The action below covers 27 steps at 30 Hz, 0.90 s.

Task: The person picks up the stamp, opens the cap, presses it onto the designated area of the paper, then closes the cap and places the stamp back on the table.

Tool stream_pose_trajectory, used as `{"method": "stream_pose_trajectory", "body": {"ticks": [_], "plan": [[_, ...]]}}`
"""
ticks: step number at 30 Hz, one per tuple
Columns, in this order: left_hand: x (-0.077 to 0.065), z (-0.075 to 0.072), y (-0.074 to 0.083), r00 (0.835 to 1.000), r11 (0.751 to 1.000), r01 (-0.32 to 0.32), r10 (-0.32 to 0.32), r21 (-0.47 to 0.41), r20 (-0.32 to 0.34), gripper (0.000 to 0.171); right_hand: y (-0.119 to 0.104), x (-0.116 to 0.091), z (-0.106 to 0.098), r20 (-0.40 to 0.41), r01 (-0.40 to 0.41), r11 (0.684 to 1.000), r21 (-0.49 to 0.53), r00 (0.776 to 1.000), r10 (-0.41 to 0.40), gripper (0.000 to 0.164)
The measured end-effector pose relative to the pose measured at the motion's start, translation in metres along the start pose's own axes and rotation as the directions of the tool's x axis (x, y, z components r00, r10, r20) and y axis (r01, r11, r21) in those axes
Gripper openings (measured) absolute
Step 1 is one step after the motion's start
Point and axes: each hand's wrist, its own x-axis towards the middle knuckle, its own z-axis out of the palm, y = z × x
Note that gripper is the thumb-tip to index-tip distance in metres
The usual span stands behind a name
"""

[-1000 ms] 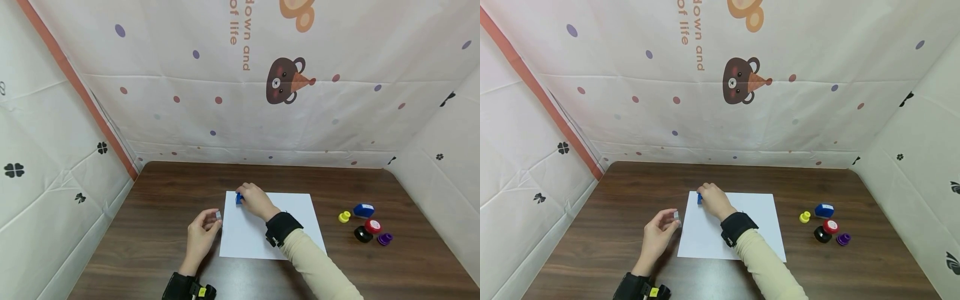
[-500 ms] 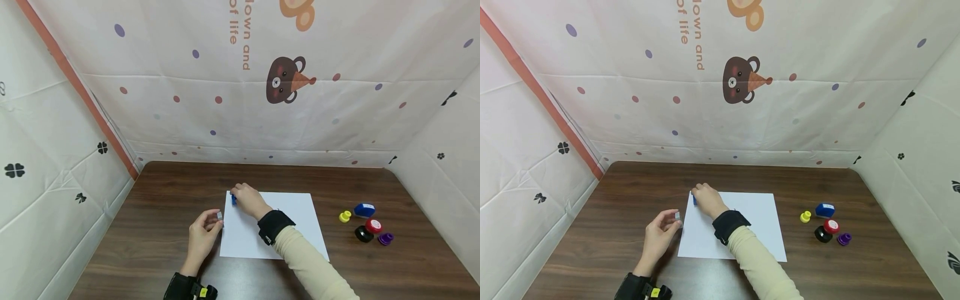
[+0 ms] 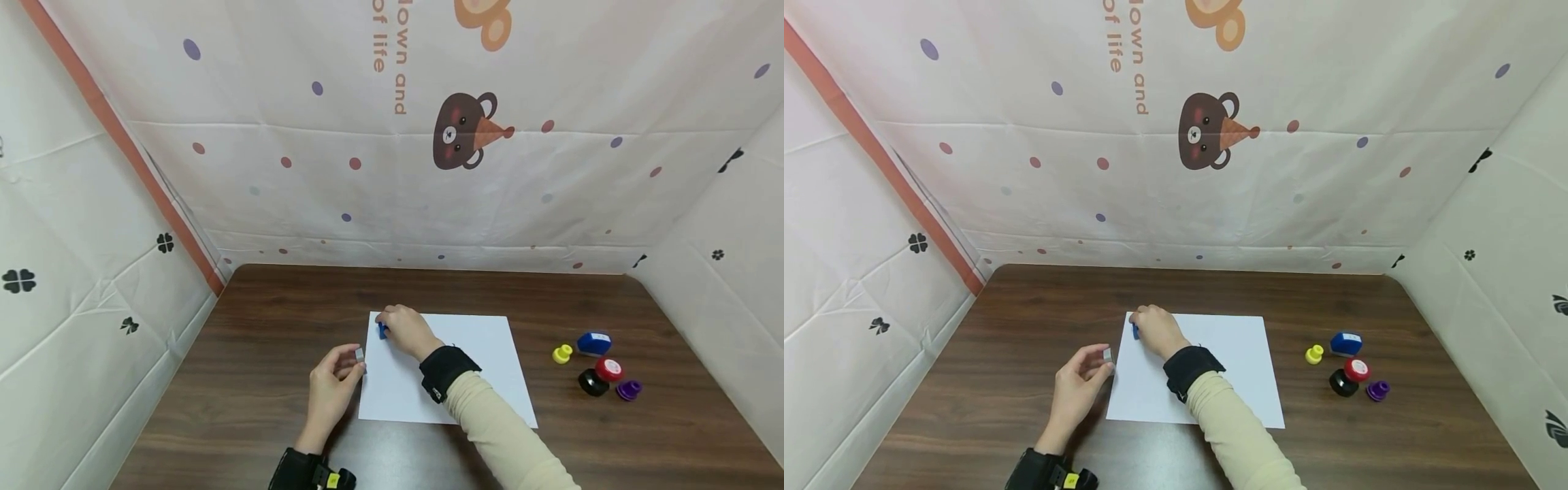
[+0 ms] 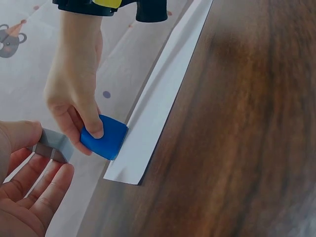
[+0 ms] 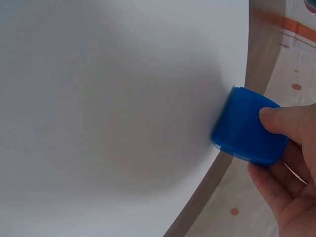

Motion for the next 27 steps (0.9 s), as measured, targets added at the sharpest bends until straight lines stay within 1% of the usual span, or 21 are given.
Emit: {"method": "stream_pose_trajectory", "body": {"ticks": [7, 15, 22, 27], "plan": [[-0.0006, 0.0, -0.0007, 1.0, 1.0, -0.006, 0.006, 0.009, -0.003, 0.03, -0.0028, 0.0013, -0.003, 0.009, -0.025, 1.0, 0.009, 1.0, 0.025, 0.02], [0.0005, 0.0022, -0.0018, 1.0, 1.0, -0.005, 0.005, -0.018, 0.002, 0.029, -0.005, 0.0035, -0.0046, 0.025, -0.061, 0.998, 0.015, 0.998, 0.06, 0.018], [0.0007, 0.0032, -0.0014, 1.0, 0.999, 0.009, -0.009, -0.031, 0.009, 0.028, -0.0039, 0.0041, -0.0025, 0.024, -0.079, 0.996, 0.029, 0.997, 0.078, 0.018], [0.0002, 0.0034, -0.0007, 1.0, 0.999, 0.023, -0.023, -0.034, 0.008, 0.028, -0.0033, 0.0036, -0.0013, 0.038, -0.086, 0.995, 0.047, 0.996, 0.085, 0.019]]}}
